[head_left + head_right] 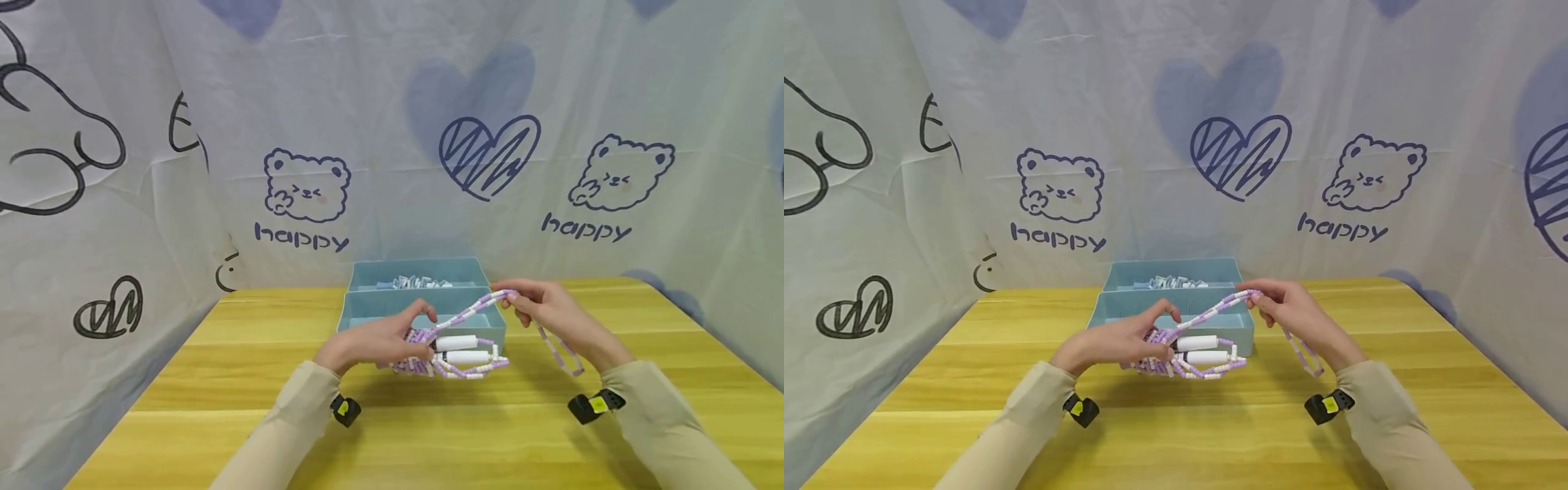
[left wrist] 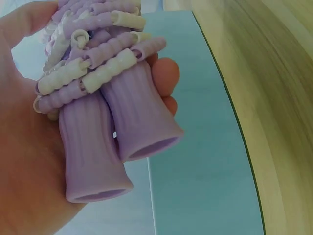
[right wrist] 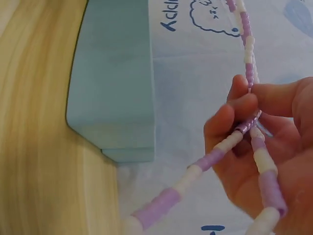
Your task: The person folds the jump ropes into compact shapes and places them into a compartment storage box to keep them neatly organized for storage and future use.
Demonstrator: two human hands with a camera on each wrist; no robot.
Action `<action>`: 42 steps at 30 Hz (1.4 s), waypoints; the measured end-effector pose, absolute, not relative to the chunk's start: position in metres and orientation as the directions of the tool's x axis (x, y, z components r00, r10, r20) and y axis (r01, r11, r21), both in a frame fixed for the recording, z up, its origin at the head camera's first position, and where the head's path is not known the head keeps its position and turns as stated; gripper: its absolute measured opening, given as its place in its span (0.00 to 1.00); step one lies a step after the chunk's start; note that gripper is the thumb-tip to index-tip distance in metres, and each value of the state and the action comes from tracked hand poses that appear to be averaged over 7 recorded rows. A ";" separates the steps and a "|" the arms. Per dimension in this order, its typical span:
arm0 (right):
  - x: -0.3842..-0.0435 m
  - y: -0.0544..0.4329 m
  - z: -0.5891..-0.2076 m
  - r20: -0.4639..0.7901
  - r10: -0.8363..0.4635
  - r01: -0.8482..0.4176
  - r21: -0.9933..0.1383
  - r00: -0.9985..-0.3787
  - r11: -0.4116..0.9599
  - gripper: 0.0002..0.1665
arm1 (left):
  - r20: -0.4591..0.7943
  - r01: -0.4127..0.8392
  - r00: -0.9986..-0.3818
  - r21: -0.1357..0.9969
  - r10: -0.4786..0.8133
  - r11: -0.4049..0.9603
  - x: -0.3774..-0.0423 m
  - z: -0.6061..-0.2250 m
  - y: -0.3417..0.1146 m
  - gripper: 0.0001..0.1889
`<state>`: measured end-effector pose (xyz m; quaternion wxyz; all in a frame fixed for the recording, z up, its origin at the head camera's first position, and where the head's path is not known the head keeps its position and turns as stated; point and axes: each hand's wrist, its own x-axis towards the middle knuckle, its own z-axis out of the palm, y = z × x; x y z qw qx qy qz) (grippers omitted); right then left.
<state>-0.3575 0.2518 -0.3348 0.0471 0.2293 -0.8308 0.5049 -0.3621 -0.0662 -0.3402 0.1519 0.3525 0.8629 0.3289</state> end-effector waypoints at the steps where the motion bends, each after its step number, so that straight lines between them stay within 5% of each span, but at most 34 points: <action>1: -0.358 0.251 -0.335 0.305 -0.314 -0.415 -0.823 -0.899 0.389 0.19 | -0.029 0.507 -0.703 0.680 0.711 0.529 -0.362 -0.340 -0.066 0.28; 8: -0.358 0.255 -0.343 0.254 -0.138 -0.289 -0.855 -0.957 0.431 0.22 | 0.038 0.592 -0.648 0.653 0.761 0.472 -0.361 -0.337 -0.067 0.31; 14: -0.360 0.257 -0.349 0.291 -0.136 -0.313 -0.747 -0.947 0.586 0.19 | 0.064 0.624 -0.599 0.661 0.798 0.416 -0.362 -0.337 -0.066 0.27; 22: -0.361 0.257 -0.353 0.201 -0.328 -0.375 -0.659 -0.923 0.652 0.12 | 0.079 0.531 -0.686 0.733 0.723 0.425 -0.363 -0.337 -0.067 0.21; 29: -0.355 0.252 -0.354 -0.030 -0.591 -0.385 -0.732 -0.806 0.563 0.16 | 0.138 0.524 -0.756 0.713 0.640 0.466 -0.364 -0.337 -0.068 0.19; 35: -0.345 0.238 -0.345 -0.054 -0.687 -0.397 -0.782 -0.724 0.480 0.14 | 0.168 0.551 -0.763 0.673 0.624 0.493 -0.367 -0.339 -0.067 0.20; 42: -0.328 0.215 -0.333 0.013 -0.742 -0.547 -0.683 -0.671 0.484 0.05 | 0.188 0.578 -0.755 0.643 0.628 0.503 -0.365 -0.339 -0.060 0.20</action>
